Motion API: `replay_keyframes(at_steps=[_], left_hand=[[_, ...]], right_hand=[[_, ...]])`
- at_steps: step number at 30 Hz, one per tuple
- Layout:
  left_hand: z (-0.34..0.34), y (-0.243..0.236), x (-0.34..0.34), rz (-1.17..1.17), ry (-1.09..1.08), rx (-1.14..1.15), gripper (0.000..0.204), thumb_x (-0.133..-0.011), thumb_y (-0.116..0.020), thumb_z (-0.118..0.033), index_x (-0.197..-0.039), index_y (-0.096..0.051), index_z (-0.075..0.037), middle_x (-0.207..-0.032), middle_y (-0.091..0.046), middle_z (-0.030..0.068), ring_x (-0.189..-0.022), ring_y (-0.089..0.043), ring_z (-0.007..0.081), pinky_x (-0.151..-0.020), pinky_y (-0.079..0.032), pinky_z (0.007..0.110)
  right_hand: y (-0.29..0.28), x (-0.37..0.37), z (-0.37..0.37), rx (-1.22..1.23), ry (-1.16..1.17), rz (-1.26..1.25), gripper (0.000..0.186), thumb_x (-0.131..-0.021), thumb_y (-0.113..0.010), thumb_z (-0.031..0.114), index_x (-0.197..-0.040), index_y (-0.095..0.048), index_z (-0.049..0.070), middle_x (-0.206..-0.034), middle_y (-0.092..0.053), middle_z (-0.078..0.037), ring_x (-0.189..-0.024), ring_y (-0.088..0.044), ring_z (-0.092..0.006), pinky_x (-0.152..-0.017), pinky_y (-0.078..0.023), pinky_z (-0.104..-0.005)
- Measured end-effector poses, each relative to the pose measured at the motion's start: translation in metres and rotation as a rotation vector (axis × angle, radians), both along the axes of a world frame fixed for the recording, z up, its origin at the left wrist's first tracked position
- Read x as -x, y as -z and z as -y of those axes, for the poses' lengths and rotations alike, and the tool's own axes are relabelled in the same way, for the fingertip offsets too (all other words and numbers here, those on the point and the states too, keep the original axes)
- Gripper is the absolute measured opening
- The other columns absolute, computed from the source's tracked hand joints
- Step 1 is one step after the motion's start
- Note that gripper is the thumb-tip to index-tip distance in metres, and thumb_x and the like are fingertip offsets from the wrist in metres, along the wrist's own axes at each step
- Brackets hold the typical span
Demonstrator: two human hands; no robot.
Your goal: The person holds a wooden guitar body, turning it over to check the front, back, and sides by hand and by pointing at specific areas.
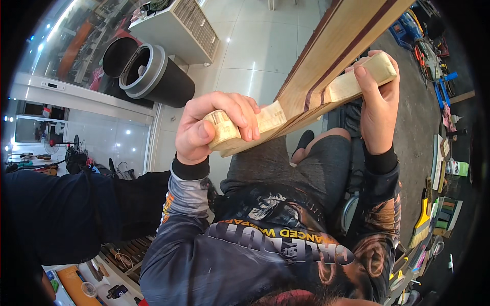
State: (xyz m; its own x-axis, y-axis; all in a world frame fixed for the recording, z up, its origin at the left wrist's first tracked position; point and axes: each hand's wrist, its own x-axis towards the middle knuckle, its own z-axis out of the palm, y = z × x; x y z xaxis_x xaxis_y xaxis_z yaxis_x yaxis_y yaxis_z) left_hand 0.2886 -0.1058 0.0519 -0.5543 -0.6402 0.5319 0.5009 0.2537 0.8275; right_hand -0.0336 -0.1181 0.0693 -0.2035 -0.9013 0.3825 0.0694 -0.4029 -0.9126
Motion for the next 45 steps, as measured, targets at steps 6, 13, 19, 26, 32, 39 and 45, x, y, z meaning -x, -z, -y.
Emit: replay_keyframes(at_steps=[6, 13, 19, 26, 32, 39, 45], left_hand=[[-0.002, -0.008, 0.003, -0.028, -0.012, -0.026, 0.039, -0.101, -0.066, -0.04, -0.104, -0.07, -0.001, -0.09, -0.074, 0.0162, -0.087, -0.073, 0.0294, -0.099, -0.049, 0.049], [-0.003, -0.021, 0.004, -0.02, -0.039, 0.032, 0.027, -0.1, -0.062, -0.025, -0.1, -0.066, 0.002, -0.091, -0.068, 0.0189, -0.082, -0.071, 0.0298, -0.077, -0.058, 0.043], [-0.003, -0.028, 0.009, -0.076, -0.19, 0.113, 0.014, -0.095, -0.061, -0.014, -0.097, -0.063, 0.0, -0.102, -0.057, 0.0162, -0.082, -0.067, 0.0291, -0.07, -0.056, 0.037], [-0.001, -0.028, 0.013, -0.086, -0.211, 0.106, 0.013, -0.092, -0.061, -0.013, -0.097, -0.062, -0.001, -0.105, -0.053, 0.0155, -0.084, -0.065, 0.0266, -0.073, -0.054, 0.035], [0.0, -0.026, 0.013, -0.016, -0.205, 0.064, 0.037, -0.104, -0.056, -0.036, -0.107, -0.061, 0.0, -0.109, -0.052, 0.016, -0.085, -0.065, 0.0242, -0.075, -0.052, 0.035], [-0.002, -0.011, 0.013, -0.014, -0.146, -0.002, 0.055, -0.109, -0.055, -0.051, -0.106, -0.065, 0.002, -0.101, -0.06, 0.0155, -0.09, -0.067, 0.0265, -0.083, -0.055, 0.039], [0.002, 0.004, 0.012, 0.02, -0.129, -0.011, 0.072, -0.105, -0.051, -0.073, -0.1, -0.064, -0.002, -0.094, -0.061, 0.0123, -0.093, -0.066, 0.0284, -0.088, -0.052, 0.043]], right_hand=[[0.0, -0.001, -0.001, -0.005, 0.001, -0.004, 0.051, -0.097, -0.082, 0.019, -0.137, -0.056, 0.005, -0.117, -0.066, -0.004, -0.109, -0.065, -0.0135, -0.097, -0.052, -0.0301], [0.001, 0.0, -0.001, 0.0, 0.011, 0.0, 0.051, -0.096, -0.082, 0.019, -0.137, -0.055, 0.005, -0.118, -0.066, -0.005, -0.11, -0.065, -0.0143, -0.097, -0.052, -0.0308], [0.004, 0.001, 0.001, -0.001, -0.007, 0.001, 0.052, -0.096, -0.082, 0.019, -0.138, -0.055, 0.005, -0.119, -0.066, -0.005, -0.111, -0.065, -0.0146, -0.098, -0.051, -0.031], [0.004, 0.004, 0.001, -0.02, -0.004, 0.012, 0.054, -0.096, -0.082, 0.02, -0.14, -0.054, 0.004, -0.12, -0.066, -0.006, -0.112, -0.065, -0.0155, -0.099, -0.051, -0.0314], [0.004, 0.003, 0.002, -0.014, -0.006, 0.016, 0.054, -0.096, -0.082, 0.02, -0.14, -0.054, 0.004, -0.12, -0.066, -0.006, -0.113, -0.065, -0.0158, -0.099, -0.051, -0.0321], [0.003, 0.002, 0.001, -0.009, 0.011, 0.005, 0.052, -0.097, -0.081, 0.02, -0.139, -0.055, 0.004, -0.12, -0.067, -0.006, -0.112, -0.065, -0.0156, -0.099, -0.051, -0.0316], [0.005, 0.005, 0.002, -0.017, 0.005, -0.001, 0.051, -0.097, -0.081, 0.021, -0.138, -0.056, 0.004, -0.119, -0.067, -0.006, -0.112, -0.065, -0.0149, -0.099, -0.051, -0.0311]])
